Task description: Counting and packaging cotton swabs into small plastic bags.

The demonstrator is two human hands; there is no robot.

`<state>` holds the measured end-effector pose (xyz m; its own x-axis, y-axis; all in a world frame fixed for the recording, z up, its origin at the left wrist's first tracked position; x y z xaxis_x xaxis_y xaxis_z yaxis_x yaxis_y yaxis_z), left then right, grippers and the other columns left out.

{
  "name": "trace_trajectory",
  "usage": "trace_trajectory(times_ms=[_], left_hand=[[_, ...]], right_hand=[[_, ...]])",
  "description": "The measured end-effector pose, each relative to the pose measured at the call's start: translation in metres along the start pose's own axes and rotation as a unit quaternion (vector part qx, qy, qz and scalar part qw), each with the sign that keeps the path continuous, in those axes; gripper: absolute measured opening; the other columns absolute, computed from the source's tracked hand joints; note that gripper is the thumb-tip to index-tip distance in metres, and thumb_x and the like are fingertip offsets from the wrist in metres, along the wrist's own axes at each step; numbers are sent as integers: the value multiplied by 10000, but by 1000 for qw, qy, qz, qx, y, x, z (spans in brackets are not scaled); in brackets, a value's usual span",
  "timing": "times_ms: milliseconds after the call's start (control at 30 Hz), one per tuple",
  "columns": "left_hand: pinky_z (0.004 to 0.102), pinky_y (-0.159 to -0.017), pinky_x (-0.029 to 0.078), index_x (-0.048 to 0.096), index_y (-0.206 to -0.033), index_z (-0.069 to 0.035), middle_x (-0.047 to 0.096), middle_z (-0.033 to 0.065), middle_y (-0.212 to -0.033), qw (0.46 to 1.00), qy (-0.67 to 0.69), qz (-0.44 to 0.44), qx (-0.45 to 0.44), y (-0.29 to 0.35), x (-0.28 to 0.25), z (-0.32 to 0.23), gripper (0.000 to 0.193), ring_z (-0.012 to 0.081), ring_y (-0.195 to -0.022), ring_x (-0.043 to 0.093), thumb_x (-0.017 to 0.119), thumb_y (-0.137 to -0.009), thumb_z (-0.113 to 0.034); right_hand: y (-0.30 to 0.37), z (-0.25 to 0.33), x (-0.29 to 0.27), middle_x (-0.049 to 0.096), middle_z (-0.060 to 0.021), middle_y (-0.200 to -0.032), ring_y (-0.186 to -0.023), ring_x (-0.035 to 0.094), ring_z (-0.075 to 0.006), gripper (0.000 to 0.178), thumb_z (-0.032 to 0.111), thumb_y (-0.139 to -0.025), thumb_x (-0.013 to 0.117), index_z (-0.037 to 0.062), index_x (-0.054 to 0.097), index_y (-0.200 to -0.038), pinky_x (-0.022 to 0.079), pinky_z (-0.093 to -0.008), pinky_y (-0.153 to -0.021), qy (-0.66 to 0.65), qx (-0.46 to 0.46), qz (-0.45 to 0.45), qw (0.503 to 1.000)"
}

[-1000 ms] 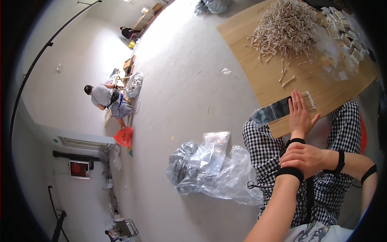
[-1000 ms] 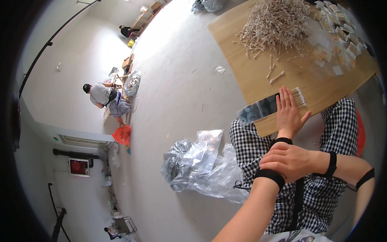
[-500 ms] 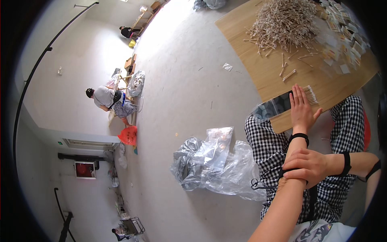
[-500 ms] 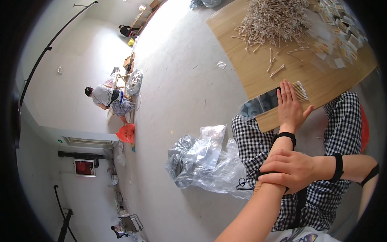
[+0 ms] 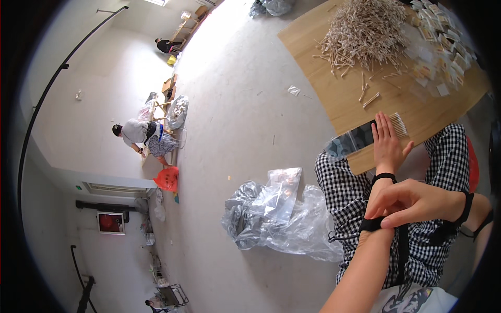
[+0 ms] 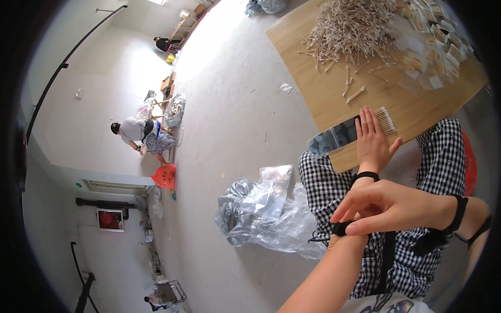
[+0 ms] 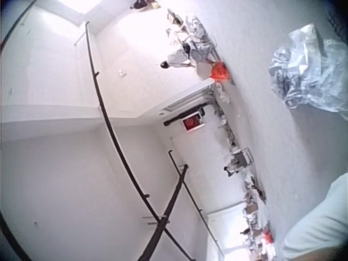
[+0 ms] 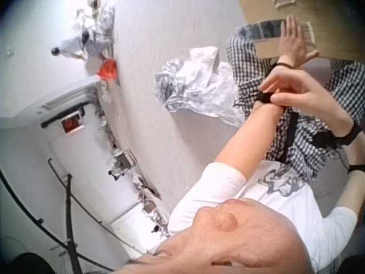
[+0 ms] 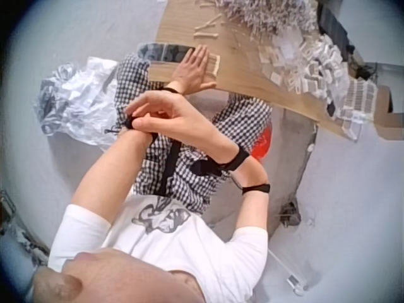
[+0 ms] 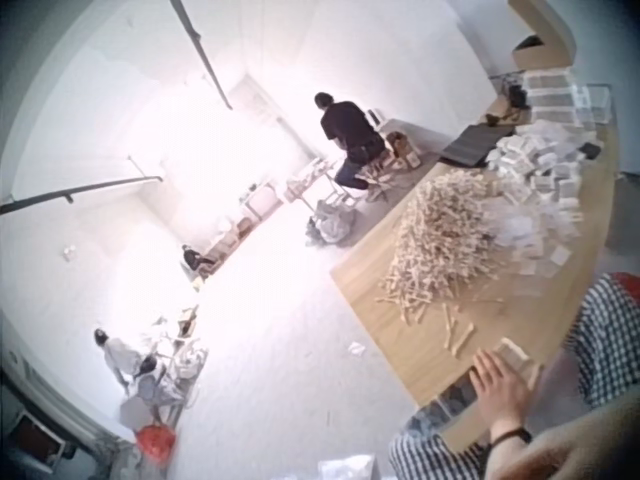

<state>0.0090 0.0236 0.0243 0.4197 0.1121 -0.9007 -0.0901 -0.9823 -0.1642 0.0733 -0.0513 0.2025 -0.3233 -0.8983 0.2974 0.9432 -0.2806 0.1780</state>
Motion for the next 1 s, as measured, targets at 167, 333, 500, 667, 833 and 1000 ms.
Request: trace_trajectory(times_ms=[167, 333, 500, 667, 833, 1000], left_hand=[[480, -1225, 115, 182, -1494, 146, 169, 303, -1588, 999, -36, -15, -9, 5, -1, 22, 1092, 390, -1506, 123, 585, -852, -639], [477, -1226, 112, 184, -1497, 142, 173, 297, -1590, 1000, -25, -11, 0, -1, 1, 5, 1096, 382, -1509, 122, 584, -852, -649], [475, -1225, 117, 183, -1499, 138, 178, 295, -1589, 999, -36, -6, -5, 1, -1, 19, 1101, 378, -1510, 127, 581, -853, -660], [479, -1223, 117, 186, -1501, 133, 190, 294, -1587, 1000, -23, 0, 17, -3, 5, -12, 1102, 373, -1510, 133, 575, -854, -669], [491, -1216, 141, 201, -1499, 129, 208, 290, -1583, 997, -70, -16, -7, 6, 2, 27, 1097, 379, -1504, 155, 560, -856, -683], [494, -1209, 163, 244, -1492, 121, 252, 286, -1571, 997, -76, -17, 22, 2, 11, 5, 1073, 376, -1497, 182, 549, -858, -689]], right_hand=[[37, -7, 23, 662, -134, -1150, -1008, 632, -93, 302, 31, -912, 703, -34, 536, -1155, 525, -230, -839, -246, 20, 17, 969], [80, -112, 36, 685, -117, -988, -706, 591, -63, 206, 42, -917, 702, 32, 498, -950, 471, -216, -607, -207, 15, -4, 978], [69, -104, 57, 615, -38, -752, -549, 523, -94, 248, 163, -866, 776, 57, 553, -846, 388, -247, -496, -80, -69, -15, 994], [63, -50, 58, 568, 9, -660, -488, 466, -80, 306, 209, -849, 807, 66, 541, -803, 344, -254, -440, -25, -157, -35, 987], [-10, -1, 39, 568, -62, -827, -687, 557, -106, 225, 140, -994, 608, 26, 428, -1066, 458, -218, -594, -297, -68, 131, 944], [-37, 37, 55, 630, -30, -729, -710, 596, -89, 359, 407, -1032, 528, 56, 456, -1043, 482, -248, -675, 14, 26, 266, 964]])
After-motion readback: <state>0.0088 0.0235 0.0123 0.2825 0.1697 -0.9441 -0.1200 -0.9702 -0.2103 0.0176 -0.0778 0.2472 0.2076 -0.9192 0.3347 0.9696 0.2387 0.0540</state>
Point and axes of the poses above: each hand's wrist, its own y-axis away from the middle knuckle, its own x-axis out of the palm, z = x × y, the point moved 3 cm from there along -y, towards the middle knuckle
